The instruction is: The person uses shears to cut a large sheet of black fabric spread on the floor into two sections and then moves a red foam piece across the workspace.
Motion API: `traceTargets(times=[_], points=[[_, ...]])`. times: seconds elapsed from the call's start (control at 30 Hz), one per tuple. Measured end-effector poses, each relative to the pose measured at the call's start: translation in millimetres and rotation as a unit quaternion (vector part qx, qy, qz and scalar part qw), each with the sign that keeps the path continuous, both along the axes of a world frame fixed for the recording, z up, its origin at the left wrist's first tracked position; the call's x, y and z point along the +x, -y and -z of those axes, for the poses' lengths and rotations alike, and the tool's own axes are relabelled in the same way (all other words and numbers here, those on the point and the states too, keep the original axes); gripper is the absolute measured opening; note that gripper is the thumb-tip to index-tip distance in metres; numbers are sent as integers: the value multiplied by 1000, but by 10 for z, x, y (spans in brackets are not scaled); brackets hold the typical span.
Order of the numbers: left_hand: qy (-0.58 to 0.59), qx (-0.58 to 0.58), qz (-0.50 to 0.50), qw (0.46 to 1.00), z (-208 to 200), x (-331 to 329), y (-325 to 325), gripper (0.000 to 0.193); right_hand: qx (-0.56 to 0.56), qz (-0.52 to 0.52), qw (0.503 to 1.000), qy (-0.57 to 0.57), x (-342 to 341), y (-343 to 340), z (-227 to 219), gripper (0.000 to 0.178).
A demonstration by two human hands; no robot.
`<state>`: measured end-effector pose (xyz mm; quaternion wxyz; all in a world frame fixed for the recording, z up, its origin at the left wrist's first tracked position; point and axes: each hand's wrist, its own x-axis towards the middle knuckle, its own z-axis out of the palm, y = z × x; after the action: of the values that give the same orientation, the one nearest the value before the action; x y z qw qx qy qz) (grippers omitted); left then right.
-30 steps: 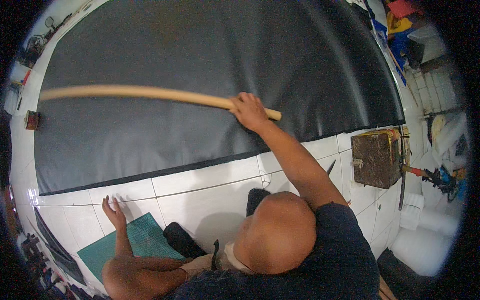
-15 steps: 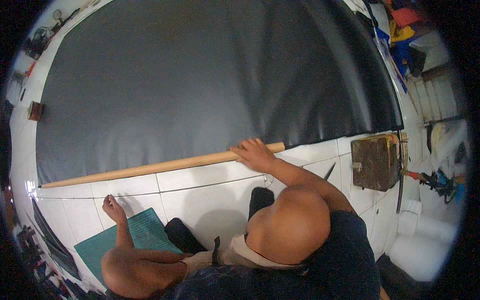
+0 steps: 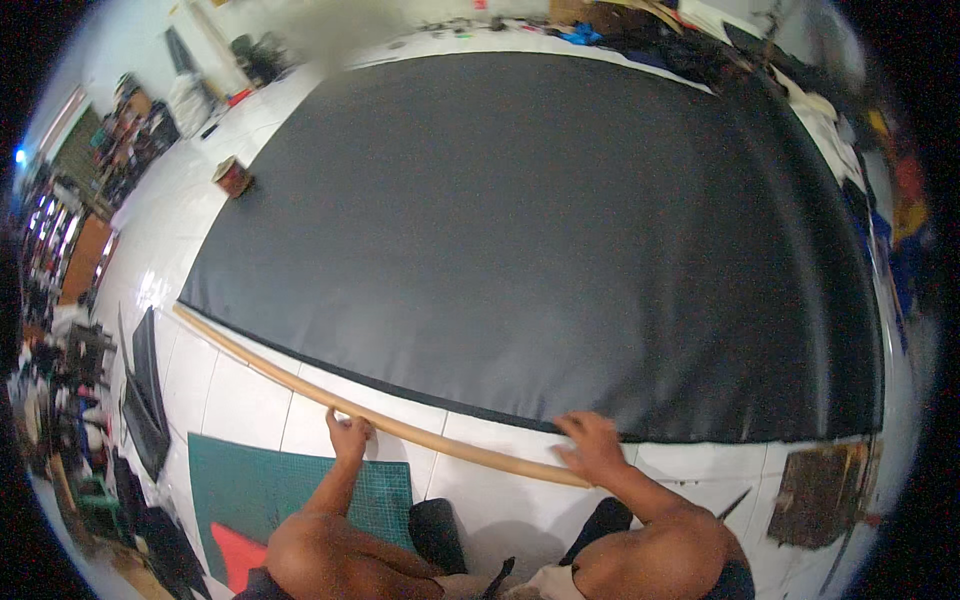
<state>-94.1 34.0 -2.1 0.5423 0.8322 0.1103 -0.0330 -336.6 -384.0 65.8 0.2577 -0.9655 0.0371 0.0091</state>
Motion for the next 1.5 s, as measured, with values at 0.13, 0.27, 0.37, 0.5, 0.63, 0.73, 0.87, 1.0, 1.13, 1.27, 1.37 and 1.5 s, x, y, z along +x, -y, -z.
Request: traceTargets(times=[0.13,0.27,0.37,0.5,0.63,0.73,0.87,1.0,1.13,1.27,1.37,1.5], points=[[44,268,96,958,-231,114,175,81,-169,110,977,-72,-564,611,331,65],[-58,310,56,947,-381,30,361,91,-123,108,981,-106,-769,615,377,64],[-85,272,21,958,-363,-7,301,92,-108,129,980,-107,-863,505,426,62],[-62,265,-33,962,-233,117,137,90,-83,157,981,-75,-941,594,447,48],[-86,321,-56,942,-382,394,-149,86,-93,158,982,-52,-1043,662,476,38],[-5,432,-29,901,-397,474,-244,78,-80,166,982,-43,-1041,644,473,37],[106,374,79,918,-335,656,174,69,-63,162,984,-25,-1083,772,486,39],[121,324,239,907,28,666,246,65,-87,110,990,-30,-873,764,349,49],[92,356,287,885,11,561,582,63,-97,152,981,-76,-1151,1084,292,63],[144,513,278,799,43,677,320,58,-137,152,974,-101,-1160,1081,306,55],[171,533,321,764,-255,588,728,57,-140,230,961,-58,-1371,1203,490,46],[177,388,525,736,-719,733,1233,52,-144,400,905,3,-1301,1339,460,38]])
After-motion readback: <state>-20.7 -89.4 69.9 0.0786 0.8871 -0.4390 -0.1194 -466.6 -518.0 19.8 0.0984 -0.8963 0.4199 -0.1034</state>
